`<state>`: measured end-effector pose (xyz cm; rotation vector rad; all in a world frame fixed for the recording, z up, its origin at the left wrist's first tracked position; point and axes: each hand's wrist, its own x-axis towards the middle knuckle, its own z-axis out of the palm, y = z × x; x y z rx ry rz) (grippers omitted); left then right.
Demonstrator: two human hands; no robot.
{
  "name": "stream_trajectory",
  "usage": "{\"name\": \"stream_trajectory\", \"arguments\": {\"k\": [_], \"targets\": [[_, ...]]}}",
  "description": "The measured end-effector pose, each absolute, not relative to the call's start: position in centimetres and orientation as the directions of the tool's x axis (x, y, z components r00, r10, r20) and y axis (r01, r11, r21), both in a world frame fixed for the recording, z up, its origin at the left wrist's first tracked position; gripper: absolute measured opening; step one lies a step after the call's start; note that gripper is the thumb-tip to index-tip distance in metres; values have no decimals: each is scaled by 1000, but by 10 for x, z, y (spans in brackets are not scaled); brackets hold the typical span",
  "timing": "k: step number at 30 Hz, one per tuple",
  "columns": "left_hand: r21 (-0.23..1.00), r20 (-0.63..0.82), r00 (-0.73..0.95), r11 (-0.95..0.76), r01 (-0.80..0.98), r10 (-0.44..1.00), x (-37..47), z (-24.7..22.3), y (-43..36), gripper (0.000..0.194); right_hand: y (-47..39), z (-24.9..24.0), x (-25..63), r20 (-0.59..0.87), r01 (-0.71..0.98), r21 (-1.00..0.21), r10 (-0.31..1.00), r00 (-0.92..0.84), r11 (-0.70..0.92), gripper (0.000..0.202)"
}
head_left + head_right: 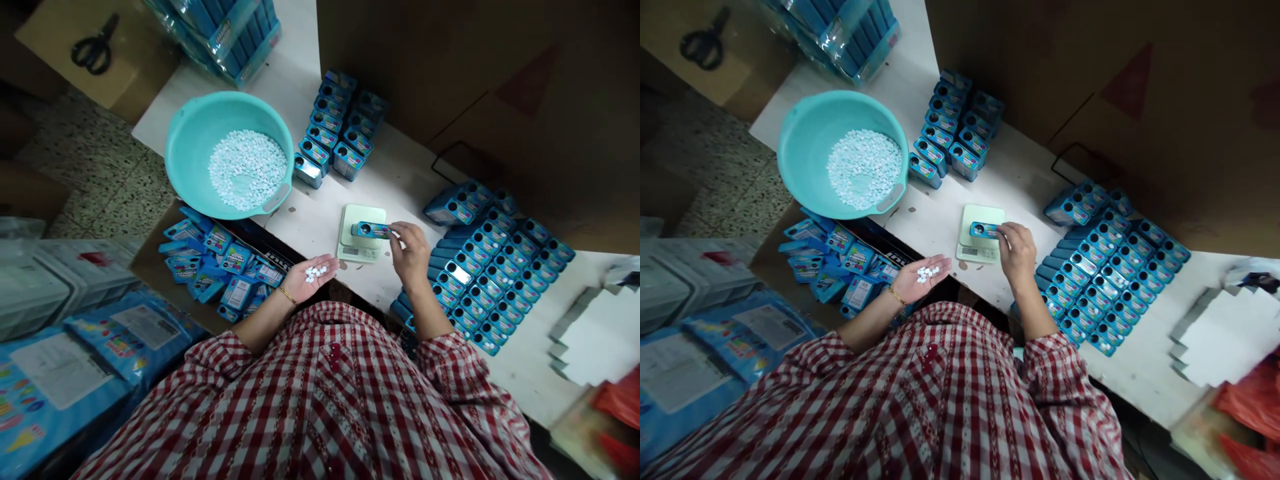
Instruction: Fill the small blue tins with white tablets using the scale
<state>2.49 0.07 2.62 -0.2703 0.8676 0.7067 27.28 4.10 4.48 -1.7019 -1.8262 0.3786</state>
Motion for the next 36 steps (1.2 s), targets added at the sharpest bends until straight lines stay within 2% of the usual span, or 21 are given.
{"name": "stream_trajectory", "arguments": {"k": [3, 5, 7, 9, 12, 16, 20, 26, 33, 36], "targets": [[68, -790, 410, 729, -682, 457, 20, 23, -2, 27, 19, 47, 269, 228, 804, -578, 974, -6, 140, 21], [40, -788, 438, 746, -665, 433, 23, 22, -5, 28, 1, 48, 249, 151, 758, -606, 971, -187, 241, 24], [-2, -781, 482, 771, -636, 396, 28, 22, -9, 30, -16, 48, 220, 49, 690, -636, 911, -409, 344, 26], [-33, -783, 503, 783, -621, 366, 34, 22, -13, 31, -28, 46, 195, -40, 688, -616, 857, -513, 383, 27], [-56, -795, 502, 783, -619, 340, 36, 20, -20, 32, -37, 42, 179, -94, 710, -572, 827, -554, 410, 25], [-78, -790, 525, 797, -599, 318, 35, 18, -24, 31, -40, 39, 189, -76, 688, -567, 803, -591, 453, 23], [-67, -756, 553, 800, -596, 349, 41, 22, -19, 31, -30, 42, 203, 9, 663, -611, 841, -541, 433, 23], [-1, -682, 591, 807, -590, 431, 46, 36, 3, 31, 27, 55, 232, 153, 712, -658, 969, -193, 245, 18], [48, -736, 497, 768, -638, 459, 25, 34, 3, 29, 44, 43, 276, 173, 779, -612, 984, -37, 137, 24], [76, -793, 402, 730, -679, 457, 8, 26, -1, 27, 36, 36, 295, 149, 818, -565, 988, -25, 106, 38]]}}
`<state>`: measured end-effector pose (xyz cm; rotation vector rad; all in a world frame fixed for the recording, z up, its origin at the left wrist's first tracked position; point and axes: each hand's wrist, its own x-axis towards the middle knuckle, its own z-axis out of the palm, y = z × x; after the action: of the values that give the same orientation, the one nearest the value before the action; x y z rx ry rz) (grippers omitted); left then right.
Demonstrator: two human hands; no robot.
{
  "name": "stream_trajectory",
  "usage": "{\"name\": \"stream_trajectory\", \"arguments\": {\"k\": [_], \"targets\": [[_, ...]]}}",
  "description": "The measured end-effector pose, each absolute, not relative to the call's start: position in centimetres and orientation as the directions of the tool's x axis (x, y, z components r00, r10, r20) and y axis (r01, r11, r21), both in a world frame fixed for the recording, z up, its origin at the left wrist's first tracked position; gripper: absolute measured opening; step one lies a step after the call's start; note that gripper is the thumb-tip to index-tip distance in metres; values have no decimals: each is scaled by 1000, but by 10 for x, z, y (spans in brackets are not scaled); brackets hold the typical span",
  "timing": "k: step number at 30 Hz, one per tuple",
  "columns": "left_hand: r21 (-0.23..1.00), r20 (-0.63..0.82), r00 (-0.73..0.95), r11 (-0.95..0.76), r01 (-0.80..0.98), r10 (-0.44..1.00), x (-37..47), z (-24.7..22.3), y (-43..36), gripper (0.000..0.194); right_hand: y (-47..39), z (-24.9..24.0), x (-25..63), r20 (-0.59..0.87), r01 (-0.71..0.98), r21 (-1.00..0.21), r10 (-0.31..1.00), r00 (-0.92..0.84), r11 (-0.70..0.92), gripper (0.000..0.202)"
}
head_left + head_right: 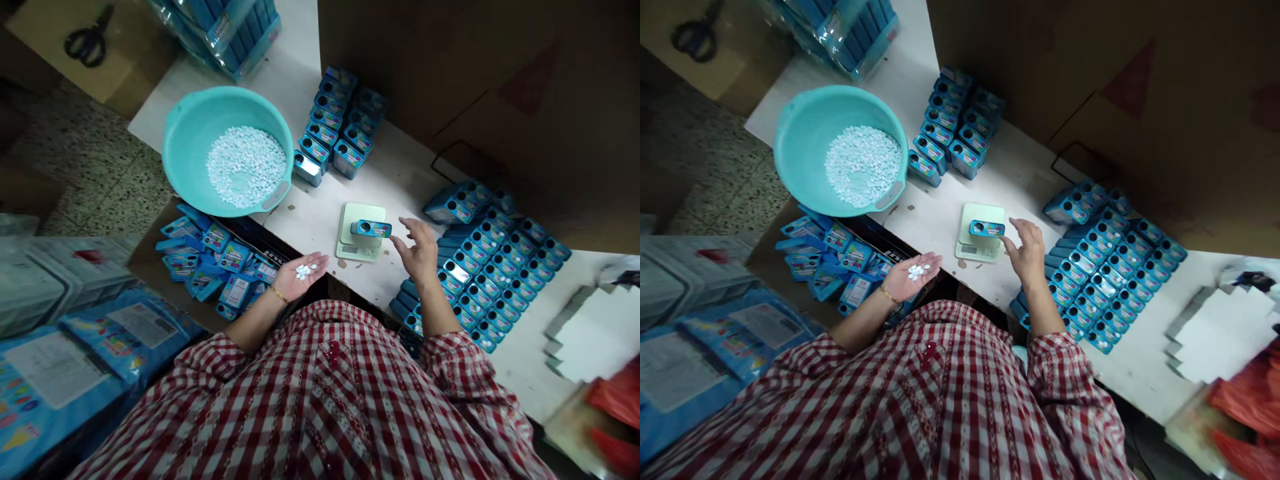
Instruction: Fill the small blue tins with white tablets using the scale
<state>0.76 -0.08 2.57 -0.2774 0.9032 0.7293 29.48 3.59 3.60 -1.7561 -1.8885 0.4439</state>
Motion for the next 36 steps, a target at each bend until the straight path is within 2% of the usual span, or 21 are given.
{"name": "stream_trajectory", "arguments": {"k": [3, 8, 14, 18, 22, 26, 30, 31, 33, 35, 36], "targets": [[111, -841, 306, 696, -709, 446, -8, 18, -2, 26, 36, 31, 300, 82, 834, -527, 987, -140, 162, 52], [131, -860, 250, 665, -735, 446, -19, 10, -1, 26, 47, 26, 285, 10, 849, -467, 962, -273, 246, 56], [121, -858, 301, 732, -671, 417, -12, -1, 5, 17, 58, 28, 272, -41, 873, -429, 960, -275, 232, 33], [205, -859, 284, 795, -571, 426, 2, -11, 18, 14, 94, 28, 248, 34, 876, -431, 974, -224, 216, 33], [305, -862, 239, 835, -458, 447, 23, -19, 37, 22, 152, 14, 202, 35, 894, -425, 989, -143, 144, 35], [434, -848, 178, 848, -304, 498, 46, -31, 58, 42, 181, 0, 181, -35, 913, -402, 996, -86, 65, 38], [614, -782, 130, 789, -14, 610, 66, -53, 81, 57, 159, 3, 241, 79, 930, -346, 991, -105, 126, 35], [666, -745, 129, 741, 82, 655, 71, -59, 86, 56, 147, 7, 267, 105, 947, -307, 992, -64, 93, 33], [749, -655, 156, 607, 266, 739, 80, -69, 94, 51, 124, 15, 321, 127, 977, -197, 985, 113, -87, 31], [772, -592, 214, 471, 426, 777, 88, -75, 97, 46, 104, 18, 366, 113, 966, -66, 959, 258, -252, 29], [759, -582, 236, 416, 500, 778, 93, -76, 97, 45, 97, 18, 382, 89, 965, -13, 961, 261, -261, 30]]}}
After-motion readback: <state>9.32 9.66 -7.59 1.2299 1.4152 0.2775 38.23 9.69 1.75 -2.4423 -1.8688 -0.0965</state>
